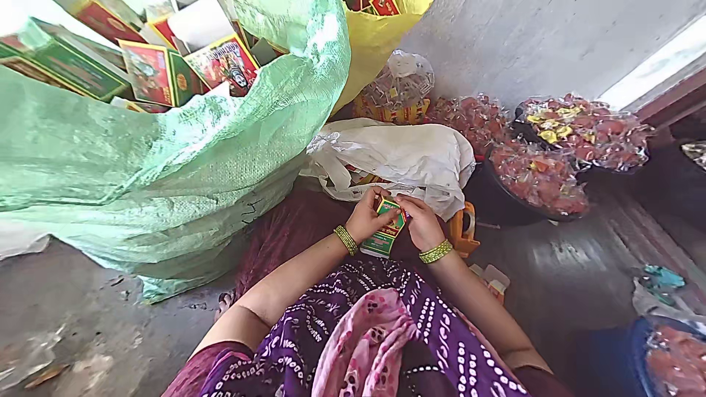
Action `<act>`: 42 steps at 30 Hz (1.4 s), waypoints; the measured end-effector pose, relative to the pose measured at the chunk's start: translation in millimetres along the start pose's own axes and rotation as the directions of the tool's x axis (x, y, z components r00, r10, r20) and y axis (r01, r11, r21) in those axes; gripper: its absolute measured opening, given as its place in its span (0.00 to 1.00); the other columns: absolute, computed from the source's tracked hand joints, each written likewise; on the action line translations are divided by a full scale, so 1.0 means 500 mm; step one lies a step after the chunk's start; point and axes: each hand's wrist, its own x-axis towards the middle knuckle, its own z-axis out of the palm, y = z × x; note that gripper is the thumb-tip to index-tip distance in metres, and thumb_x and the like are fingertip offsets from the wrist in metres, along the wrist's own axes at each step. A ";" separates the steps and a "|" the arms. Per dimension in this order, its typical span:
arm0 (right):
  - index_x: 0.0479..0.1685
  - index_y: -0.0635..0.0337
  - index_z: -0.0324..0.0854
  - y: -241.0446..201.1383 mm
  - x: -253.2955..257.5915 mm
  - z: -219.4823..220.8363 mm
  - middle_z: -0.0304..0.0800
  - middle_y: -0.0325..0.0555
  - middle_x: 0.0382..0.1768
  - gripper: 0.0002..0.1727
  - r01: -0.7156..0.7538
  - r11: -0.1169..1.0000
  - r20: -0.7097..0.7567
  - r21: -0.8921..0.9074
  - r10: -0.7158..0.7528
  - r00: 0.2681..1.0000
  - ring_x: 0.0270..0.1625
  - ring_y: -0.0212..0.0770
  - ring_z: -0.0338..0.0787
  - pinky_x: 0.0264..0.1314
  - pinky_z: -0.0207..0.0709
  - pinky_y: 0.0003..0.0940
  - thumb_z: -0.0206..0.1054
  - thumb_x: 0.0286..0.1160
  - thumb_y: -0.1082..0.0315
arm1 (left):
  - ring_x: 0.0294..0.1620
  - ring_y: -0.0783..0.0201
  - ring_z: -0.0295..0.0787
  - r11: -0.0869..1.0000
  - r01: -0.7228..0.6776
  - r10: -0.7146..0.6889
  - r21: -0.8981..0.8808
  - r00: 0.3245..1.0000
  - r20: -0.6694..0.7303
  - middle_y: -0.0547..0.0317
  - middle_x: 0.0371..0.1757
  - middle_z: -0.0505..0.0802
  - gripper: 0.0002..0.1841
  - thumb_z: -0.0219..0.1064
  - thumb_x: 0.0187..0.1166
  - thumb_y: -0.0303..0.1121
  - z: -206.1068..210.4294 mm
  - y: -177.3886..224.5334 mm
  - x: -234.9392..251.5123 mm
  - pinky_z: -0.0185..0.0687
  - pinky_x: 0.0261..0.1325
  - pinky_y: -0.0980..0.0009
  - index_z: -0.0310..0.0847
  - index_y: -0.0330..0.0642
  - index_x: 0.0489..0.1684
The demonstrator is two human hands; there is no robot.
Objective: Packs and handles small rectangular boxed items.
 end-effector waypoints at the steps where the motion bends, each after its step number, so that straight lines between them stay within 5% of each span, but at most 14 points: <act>1: 0.54 0.67 0.88 -0.001 0.001 0.002 0.93 0.53 0.48 0.16 -0.010 1.000 -0.035 -0.011 0.009 0.999 0.50 0.42 0.92 0.53 0.87 0.38 0.75 0.74 0.65 | 0.48 0.60 0.94 1.000 -0.009 0.009 -0.003 1.000 -0.004 0.46 0.57 0.90 0.31 0.80 0.70 0.37 0.000 0.003 0.000 0.94 0.54 0.62 0.69 0.32 0.66; 5: 0.81 0.60 0.69 -0.024 0.014 -0.009 0.84 0.60 0.61 0.43 -0.059 0.994 -0.128 -0.093 0.046 0.991 0.56 0.50 0.89 0.51 0.88 0.44 0.81 0.57 0.70 | 0.51 0.60 0.94 0.993 -0.091 0.086 0.071 0.994 0.070 0.46 0.60 0.90 0.35 0.81 0.69 0.38 0.000 0.010 -0.006 0.93 0.57 0.60 0.67 0.31 0.70; 8: 0.75 0.67 0.73 -0.045 0.005 -0.029 0.88 0.53 0.54 0.34 0.155 0.929 0.049 -0.335 -0.147 0.988 0.53 0.41 0.91 0.58 0.88 0.37 0.77 0.70 0.63 | 0.51 0.58 0.94 0.991 -0.135 0.134 0.001 0.985 0.109 0.42 0.59 0.89 0.35 0.76 0.71 0.33 0.003 0.026 -0.014 0.94 0.56 0.58 0.62 0.27 0.74; 11: 0.73 0.64 0.79 -0.073 -0.030 -0.035 0.92 0.49 0.60 0.34 0.502 0.617 0.344 -0.606 -0.366 0.865 0.59 0.36 0.91 0.64 0.87 0.35 0.77 0.72 0.51 | 0.54 0.57 0.91 0.961 -0.210 0.214 -0.178 0.977 0.000 0.40 0.62 0.84 0.34 0.61 0.79 0.38 -0.004 0.027 -0.016 0.91 0.57 0.59 0.53 0.22 0.76; 14: 0.71 0.73 0.76 -0.141 -0.082 -0.004 0.89 0.59 0.58 0.36 0.748 0.298 0.316 -0.593 -0.768 0.556 0.58 0.42 0.91 0.61 0.88 0.38 0.81 0.68 0.57 | 0.59 0.57 0.88 0.942 -0.112 0.043 -0.317 0.975 -0.217 0.44 0.68 0.81 0.44 0.55 0.79 0.56 -0.013 0.026 -0.001 0.90 0.51 0.60 0.46 0.23 0.81; 17: 0.76 0.56 0.67 -0.256 -0.119 0.049 0.83 0.38 0.67 0.33 0.889 0.007 0.128 -0.457 -0.989 0.074 0.68 0.33 0.86 0.73 0.83 0.37 0.78 0.72 0.67 | 0.61 0.51 0.88 0.936 0.057 -0.163 -0.348 0.945 -0.284 0.42 0.71 0.80 0.36 0.52 0.82 0.44 -0.022 0.033 0.010 0.92 0.48 0.54 0.49 0.29 0.84; 19: 0.78 0.58 0.69 -0.314 -0.123 0.085 0.85 0.44 0.66 0.32 0.858 -0.197 0.041 -0.474 -0.979 -0.202 0.69 0.39 0.86 0.74 0.82 0.44 0.76 0.74 0.69 | 0.59 0.51 0.89 0.959 0.086 -0.160 -0.270 0.951 -0.264 0.40 0.71 0.81 0.31 0.55 0.84 0.36 -0.021 0.026 0.007 0.93 0.49 0.53 0.52 0.29 0.84; 22: 0.67 0.56 0.79 -0.382 -0.101 0.192 0.90 0.42 0.61 0.19 0.837 -0.342 0.150 -0.427 -0.940 -0.307 0.66 0.38 0.88 0.70 0.82 0.42 0.71 0.80 0.67 | 0.57 0.51 0.91 0.979 0.108 -0.138 -0.176 0.976 -0.170 0.40 0.72 0.81 0.32 0.59 0.85 0.36 -0.017 0.014 0.003 0.93 0.49 0.54 0.54 0.29 0.84; 25: 0.76 0.63 0.78 -0.449 -0.091 0.347 0.72 0.66 0.81 0.27 0.936 -0.285 0.563 -0.208 -0.817 -0.124 0.86 0.59 0.69 0.88 0.65 0.52 0.71 0.80 0.60 | 0.52 0.55 0.92 0.987 0.108 -0.123 -0.121 0.985 -0.123 0.41 0.70 0.82 0.30 0.60 0.85 0.36 -0.016 0.011 -0.003 0.93 0.47 0.58 0.56 0.29 0.82; 27: 0.79 0.63 0.76 -0.446 -0.088 0.383 0.64 0.71 0.85 0.32 0.969 -0.185 0.655 -0.162 -0.755 -0.035 0.89 0.64 0.64 0.91 0.61 0.54 0.75 0.77 0.60 | 0.50 0.57 0.92 0.989 0.111 -0.124 -0.103 0.984 -0.132 0.41 0.69 0.83 0.29 0.60 0.85 0.35 -0.027 0.020 -0.008 0.92 0.47 0.60 0.58 0.28 0.81; 31: 0.72 0.59 0.81 -0.378 -0.095 0.283 0.69 0.64 0.84 0.25 0.963 -0.116 0.679 -0.244 -0.729 0.084 0.89 0.58 0.65 0.88 0.66 0.53 0.72 0.80 0.57 | 0.46 0.60 0.92 0.990 0.069 -0.089 -0.122 0.982 -0.169 0.42 0.65 0.85 0.27 0.60 0.84 0.34 -0.035 0.025 -0.008 0.91 0.45 0.63 0.61 0.27 0.78; 34: 0.66 0.57 0.85 -0.292 -0.075 0.138 0.75 0.61 0.80 0.22 0.886 -0.070 0.650 -0.459 -0.706 0.281 0.87 0.58 0.69 0.86 0.69 0.55 0.73 0.78 0.57 | 0.50 0.56 0.92 0.986 0.081 -0.101 -0.143 0.984 -0.144 0.41 0.67 0.84 0.27 0.60 0.84 0.34 -0.037 0.015 -0.001 0.93 0.46 0.60 0.61 0.27 0.78; 39: 0.70 0.58 0.83 -0.166 -0.056 -0.198 0.77 0.61 0.78 0.27 0.338 0.022 0.313 -0.941 -0.327 0.892 0.81 0.60 0.76 0.83 0.68 0.57 0.68 0.80 0.50 | 0.51 0.54 0.93 0.972 0.210 -0.223 -0.103 0.966 -0.133 0.42 0.70 0.83 0.26 0.64 0.85 0.33 -0.021 0.006 0.003 0.94 0.51 0.55 0.63 0.35 0.80; 42: 0.72 0.64 0.79 -0.080 -0.094 -0.379 0.81 0.65 0.71 0.28 -0.211 0.019 -0.209 -0.977 0.091 0.974 0.75 0.62 0.81 0.78 0.71 0.63 0.71 0.78 0.56 | 0.51 0.53 0.92 0.974 0.216 -0.224 -0.071 0.965 -0.134 0.42 0.70 0.83 0.28 0.65 0.83 0.32 -0.008 -0.002 0.009 0.94 0.49 0.54 0.62 0.35 0.81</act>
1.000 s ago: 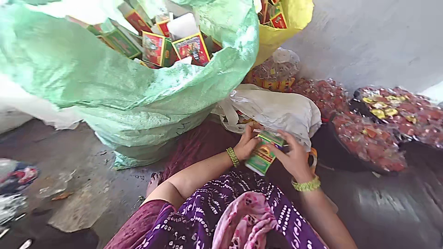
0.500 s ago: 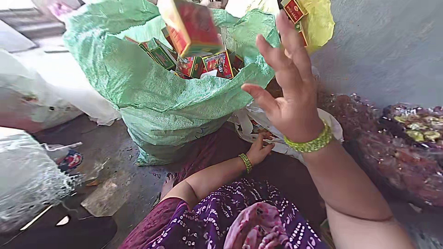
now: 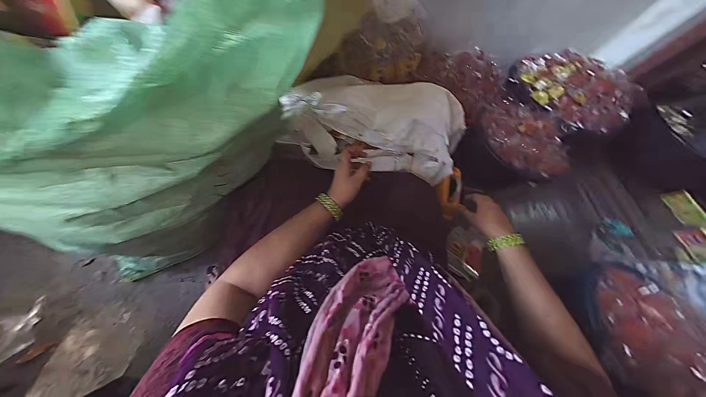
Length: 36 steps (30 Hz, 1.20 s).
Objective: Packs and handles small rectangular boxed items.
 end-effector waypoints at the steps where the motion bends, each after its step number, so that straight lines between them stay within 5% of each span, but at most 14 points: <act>1: 0.74 0.66 0.78 0.051 -0.003 0.035 0.81 0.68 0.71 0.29 -0.144 0.989 0.123 -0.035 0.147 0.981 0.75 0.64 0.80 0.78 0.70 0.65 0.70 0.79 0.55 | 0.52 0.53 0.93 1.000 0.002 -0.002 0.010 1.000 0.004 0.41 0.71 0.82 0.28 0.65 0.83 0.31 0.003 -0.002 0.004 0.94 0.49 0.55 0.61 0.34 0.81; 6: 0.74 0.74 0.72 0.201 -0.036 0.245 0.82 0.73 0.68 0.46 -0.452 0.890 0.246 0.067 0.424 0.871 0.72 0.67 0.83 0.74 0.75 0.65 0.66 0.77 0.36 | 0.51 0.54 0.93 0.998 0.013 -0.016 0.058 0.999 0.039 0.42 0.73 0.80 0.28 0.65 0.84 0.33 0.008 -0.022 0.005 0.94 0.50 0.54 0.61 0.39 0.81; 10: 0.76 0.72 0.74 0.167 -0.049 0.312 0.75 0.75 0.75 0.49 -0.492 0.861 0.174 0.131 0.468 0.866 0.77 0.70 0.77 0.78 0.71 0.66 0.67 0.71 0.32 | 0.49 0.56 0.93 0.991 0.051 -0.058 0.127 0.997 0.049 0.45 0.75 0.79 0.29 0.64 0.84 0.34 0.007 -0.030 0.000 0.94 0.50 0.55 0.59 0.42 0.82; 18: 0.67 0.74 0.80 0.075 -0.056 0.276 0.82 0.72 0.69 0.29 -0.416 0.909 0.225 -0.026 0.410 0.884 0.73 0.68 0.82 0.73 0.74 0.68 0.55 0.88 0.53 | 0.48 0.58 0.93 0.995 0.035 -0.039 0.090 0.999 0.032 0.46 0.73 0.80 0.28 0.65 0.83 0.32 0.001 -0.028 0.000 0.94 0.50 0.55 0.59 0.40 0.81; 21: 0.68 0.79 0.77 0.076 -0.071 0.220 0.80 0.77 0.68 0.22 -0.392 0.914 0.051 -0.109 0.399 0.916 0.71 0.73 0.82 0.70 0.75 0.68 0.54 0.86 0.68 | 0.50 0.56 0.93 0.995 0.025 -0.030 0.094 0.998 0.054 0.46 0.71 0.81 0.26 0.65 0.83 0.31 0.004 -0.025 -0.002 0.94 0.50 0.55 0.63 0.39 0.79; 25: 0.70 0.75 0.74 -0.007 -0.093 0.030 0.87 0.74 0.57 0.23 -0.477 0.877 -0.184 0.051 0.478 0.859 0.60 0.70 0.89 0.61 0.81 0.66 0.47 0.91 0.64 | 0.56 0.54 0.93 0.996 0.036 -0.053 0.083 0.977 0.207 0.45 0.66 0.87 0.23 0.66 0.82 0.32 0.010 0.012 -0.009 0.94 0.55 0.55 0.71 0.33 0.74; 28: 0.70 0.73 0.74 -0.109 -0.122 -0.045 0.88 0.74 0.51 0.22 -0.176 0.977 -0.385 0.123 0.210 0.899 0.54 0.73 0.91 0.56 0.81 0.69 0.50 0.91 0.64 | 0.66 0.52 0.88 0.997 0.064 -0.071 0.032 0.910 0.409 0.45 0.74 0.84 0.28 0.64 0.85 0.38 0.026 0.024 -0.028 0.91 0.62 0.52 0.67 0.34 0.80; 30: 0.68 0.73 0.77 -0.189 -0.140 -0.040 0.90 0.72 0.43 0.20 0.153 0.985 -0.507 0.074 -0.095 0.857 0.43 0.71 0.93 0.45 0.85 0.68 0.54 0.88 0.67 | 0.76 0.50 0.81 0.993 0.111 -0.082 -0.028 0.866 0.493 0.45 0.83 0.76 0.41 0.63 0.83 0.48 0.037 0.029 -0.044 0.85 0.69 0.49 0.49 0.37 0.92; 33: 0.60 0.69 0.84 -0.307 -0.143 0.004 0.92 0.58 0.34 0.18 0.547 0.835 -0.547 0.061 -0.431 0.718 0.33 0.55 0.94 0.37 0.89 0.56 0.57 0.82 0.67 | 0.83 0.48 0.72 0.969 0.169 -0.053 -0.179 0.854 0.517 0.42 0.88 0.68 0.64 0.68 0.68 0.69 0.040 0.038 -0.057 0.77 0.76 0.44 0.28 0.43 0.96; 36: 0.57 0.62 0.87 -0.383 -0.118 0.040 0.94 0.45 0.39 0.20 0.774 0.612 -0.533 0.166 -0.605 0.592 0.40 0.36 0.94 0.47 0.89 0.36 0.53 0.86 0.59 | 0.80 0.60 0.74 0.944 0.169 -0.014 -0.283 0.878 0.479 0.44 0.84 0.72 0.67 0.67 0.64 0.74 0.016 0.049 -0.063 0.73 0.80 0.59 0.31 0.36 0.94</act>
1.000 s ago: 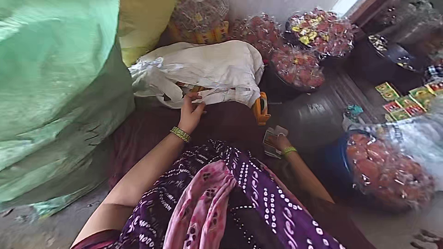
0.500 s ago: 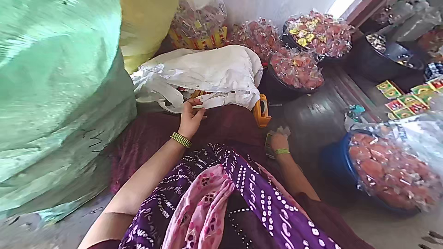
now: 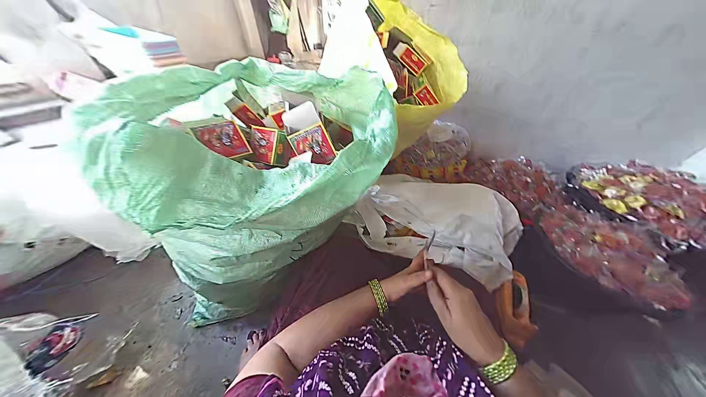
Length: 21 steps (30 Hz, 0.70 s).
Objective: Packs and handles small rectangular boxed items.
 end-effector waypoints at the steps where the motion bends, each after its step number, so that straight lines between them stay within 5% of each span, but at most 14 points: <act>1: 0.60 0.61 0.87 0.002 0.013 0.015 0.95 0.44 0.45 0.22 0.022 0.995 0.015 0.093 -0.023 1.000 0.46 0.33 0.94 0.54 0.88 0.32 0.53 0.89 0.56 | 0.74 0.66 0.79 0.997 -0.014 0.014 -0.081 1.000 -0.002 0.50 0.76 0.80 0.62 0.67 0.65 0.75 -0.008 0.006 -0.007 0.75 0.77 0.65 0.44 0.35 0.90; 3: 0.71 0.59 0.83 0.018 0.034 0.036 0.91 0.48 0.62 0.27 0.013 0.978 0.041 0.209 -0.022 0.999 0.62 0.34 0.91 0.68 0.84 0.33 0.60 0.87 0.48 | 0.61 0.69 0.89 0.966 -0.023 0.027 -0.259 1.000 0.011 0.61 0.58 0.92 0.44 0.69 0.67 0.71 -0.022 0.019 -0.016 0.83 0.68 0.67 0.73 0.43 0.72; 5: 0.81 0.62 0.75 0.038 0.047 0.043 0.78 0.57 0.79 0.37 0.037 0.977 0.045 0.212 -0.048 0.998 0.80 0.47 0.80 0.82 0.74 0.43 0.68 0.79 0.46 | 0.56 0.69 0.91 0.940 0.002 0.018 -0.341 0.998 0.056 0.63 0.51 0.95 0.34 0.70 0.67 0.67 -0.027 0.034 -0.021 0.86 0.63 0.67 0.82 0.49 0.60; 8: 0.73 0.62 0.77 0.055 0.051 0.041 0.84 0.55 0.67 0.43 0.024 0.985 -0.050 0.171 -0.016 0.999 0.68 0.50 0.84 0.71 0.79 0.47 0.81 0.61 0.43 | 0.50 0.71 0.92 0.940 0.066 -0.033 -0.334 0.994 0.104 0.66 0.46 0.95 0.22 0.66 0.72 0.60 -0.027 0.039 -0.029 0.88 0.56 0.70 0.85 0.54 0.51; 11: 0.51 0.62 0.81 0.069 0.057 0.017 0.87 0.48 0.45 0.36 0.013 0.986 -0.025 0.166 -0.009 1.000 0.50 0.45 0.86 0.58 0.80 0.50 0.84 0.54 0.42 | 0.48 0.73 0.92 0.945 0.157 -0.093 -0.286 0.970 0.224 0.69 0.44 0.96 0.17 0.62 0.74 0.55 -0.029 0.032 -0.030 0.88 0.54 0.70 0.87 0.56 0.46; 14: 0.22 0.57 0.83 0.085 0.068 -0.013 0.85 0.43 0.27 0.31 0.061 0.997 0.216 0.054 -0.071 0.974 0.39 0.44 0.87 0.57 0.74 0.57 0.75 0.60 0.35 | 0.54 0.71 0.89 0.961 0.138 -0.052 -0.241 0.942 0.332 0.67 0.54 0.91 0.29 0.71 0.70 0.53 -0.034 0.010 -0.016 0.85 0.58 0.68 0.74 0.54 0.69; 16: 0.23 0.60 0.83 0.083 0.079 -0.038 0.85 0.46 0.25 0.32 0.002 1.000 0.447 -0.018 0.006 0.894 0.39 0.47 0.87 0.62 0.71 0.59 0.73 0.65 0.35 | 0.57 0.69 0.86 0.981 0.103 -0.043 -0.167 0.944 0.328 0.61 0.60 0.88 0.39 0.73 0.67 0.46 -0.033 0.006 -0.010 0.84 0.59 0.67 0.61 0.45 0.80; 18: 0.29 0.60 0.85 0.087 0.087 -0.057 0.86 0.47 0.26 0.30 -0.037 0.998 0.546 -0.045 0.056 0.836 0.39 0.48 0.88 0.66 0.70 0.59 0.71 0.70 0.38 | 0.57 0.68 0.88 0.987 0.099 -0.061 -0.128 0.960 0.272 0.59 0.60 0.89 0.36 0.69 0.69 0.35 -0.030 0.012 -0.007 0.85 0.63 0.65 0.59 0.40 0.80; 21: 0.35 0.55 0.87 0.106 0.081 -0.052 0.88 0.41 0.28 0.25 -0.024 1.000 0.357 0.019 0.016 0.934 0.39 0.42 0.89 0.64 0.74 0.57 0.74 0.69 0.40 | 0.53 0.64 0.92 0.987 0.105 -0.094 -0.120 0.991 0.092 0.56 0.52 0.94 0.25 0.69 0.72 0.29 -0.040 0.025 -0.004 0.88 0.63 0.59 0.72 0.36 0.70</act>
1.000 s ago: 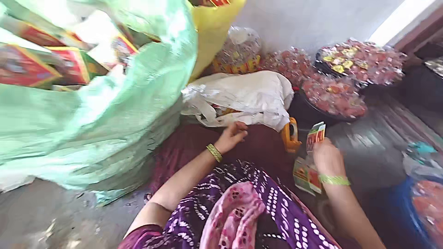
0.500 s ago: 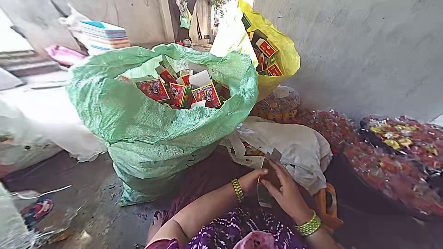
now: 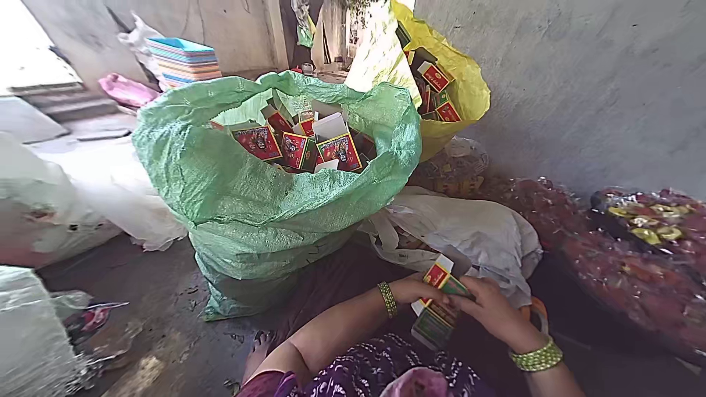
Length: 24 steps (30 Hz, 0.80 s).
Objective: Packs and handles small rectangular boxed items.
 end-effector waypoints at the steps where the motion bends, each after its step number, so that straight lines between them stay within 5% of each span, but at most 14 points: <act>1: 0.42 0.55 0.89 0.003 -0.005 0.012 0.91 0.43 0.35 0.23 0.020 0.999 -0.161 0.032 -0.014 0.987 0.45 0.45 0.91 0.63 0.78 0.58 0.78 0.64 0.43 | 0.52 0.64 0.93 1.000 -0.002 0.002 -0.005 0.998 -0.066 0.56 0.51 0.94 0.22 0.70 0.74 0.29 0.000 0.005 -0.001 0.88 0.63 0.59 0.75 0.36 0.67; 4: 0.72 0.65 0.74 0.002 -0.017 0.046 0.80 0.62 0.70 0.43 0.018 0.982 -0.464 0.187 0.073 0.883 0.74 0.57 0.79 0.74 0.76 0.56 0.83 0.58 0.48 | 0.51 0.63 0.93 0.997 -0.064 0.051 -0.050 0.976 -0.213 0.55 0.49 0.95 0.18 0.67 0.80 0.30 0.001 0.016 -0.003 0.88 0.63 0.59 0.76 0.35 0.65; 7: 0.80 0.68 0.64 -0.020 -0.029 0.072 0.87 0.52 0.65 0.46 -0.051 0.832 -0.412 0.552 0.325 0.851 0.64 0.34 0.89 0.66 0.84 0.32 0.80 0.63 0.54 | 0.48 0.63 0.95 0.987 -0.142 0.118 -0.070 0.956 -0.269 0.55 0.46 0.96 0.16 0.63 0.84 0.34 0.006 0.012 0.001 0.90 0.60 0.61 0.77 0.34 0.63; 10: 0.85 0.67 0.56 -0.028 -0.030 0.101 0.89 0.50 0.60 0.44 -0.007 0.715 -0.385 0.699 0.385 0.839 0.55 0.31 0.92 0.59 0.88 0.29 0.74 0.71 0.60 | 0.48 0.59 0.95 0.976 -0.211 0.214 0.046 0.919 -0.332 0.48 0.49 0.94 0.25 0.69 0.80 0.35 0.005 -0.012 0.019 0.90 0.59 0.58 0.69 0.31 0.71; 13: 0.89 0.64 0.57 -0.025 -0.023 0.128 0.81 0.55 0.73 0.45 0.029 0.829 -0.503 0.558 0.311 0.806 0.67 0.32 0.86 0.67 0.83 0.29 0.73 0.72 0.56 | 0.54 0.57 0.92 0.937 -0.265 0.332 0.228 0.880 -0.340 0.42 0.63 0.87 0.40 0.65 0.81 0.38 0.013 -0.021 0.029 0.89 0.59 0.56 0.45 0.39 0.91; 15: 0.90 0.66 0.56 -0.021 -0.018 0.136 0.69 0.60 0.84 0.45 0.060 0.882 -0.519 0.468 0.219 0.826 0.81 0.37 0.76 0.81 0.71 0.32 0.69 0.77 0.54 | 0.71 0.60 0.83 0.899 -0.304 0.391 0.315 0.882 -0.264 0.41 0.85 0.71 0.37 0.52 0.86 0.35 0.023 -0.015 0.022 0.81 0.72 0.59 0.40 0.42 0.96; 16: 0.90 0.68 0.56 -0.019 -0.016 0.138 0.67 0.61 0.86 0.44 0.078 0.893 -0.522 0.444 0.187 0.832 0.83 0.38 0.74 0.84 0.69 0.32 0.67 0.79 0.52 | 0.70 0.62 0.82 0.888 -0.322 0.410 0.327 0.878 -0.248 0.42 0.87 0.68 0.34 0.50 0.87 0.34 0.028 -0.014 0.021 0.81 0.71 0.61 0.44 0.42 0.95; 18: 0.88 0.70 0.59 -0.016 -0.012 0.138 0.71 0.61 0.83 0.43 0.112 0.895 -0.530 0.431 0.151 0.835 0.80 0.34 0.76 0.81 0.71 0.28 0.65 0.81 0.50 | 0.60 0.62 0.89 0.888 -0.360 0.433 0.286 0.865 -0.256 0.43 0.75 0.80 0.30 0.57 0.87 0.35 0.035 -0.016 0.017 0.87 0.64 0.61 0.56 0.37 0.88; 21: 0.80 0.74 0.69 -0.011 -0.012 0.130 0.80 0.58 0.75 0.35 0.178 0.889 -0.541 0.421 0.088 0.837 0.74 0.30 0.81 0.78 0.73 0.25 0.60 0.86 0.51 | 0.53 0.62 0.92 0.888 -0.385 0.442 0.253 0.868 -0.228 0.48 0.58 0.90 0.33 0.77 0.72 0.30 0.035 -0.018 0.013 0.90 0.61 0.60 0.64 0.31 0.74; 23: 0.57 0.63 0.85 -0.012 -0.015 0.126 0.92 0.41 0.52 0.23 0.190 0.878 -0.545 0.439 0.093 0.833 0.55 0.23 0.89 0.62 0.83 0.21 0.56 0.89 0.52 | 0.50 0.64 0.93 0.872 -0.411 0.463 0.264 0.869 -0.175 0.53 0.51 0.92 0.31 0.82 0.63 0.24 0.034 -0.019 0.012 0.90 0.59 0.61 0.68 0.32 0.64; 24: 0.43 0.58 0.86 -0.012 -0.017 0.126 0.90 0.33 0.40 0.23 0.176 0.880 -0.540 0.442 0.104 0.835 0.46 0.18 0.87 0.54 0.82 0.16 0.54 0.89 0.49 | 0.49 0.64 0.93 0.870 -0.413 0.461 0.269 0.875 -0.146 0.54 0.49 0.92 0.31 0.83 0.60 0.22 0.033 -0.018 0.010 0.90 0.59 0.62 0.70 0.33 0.61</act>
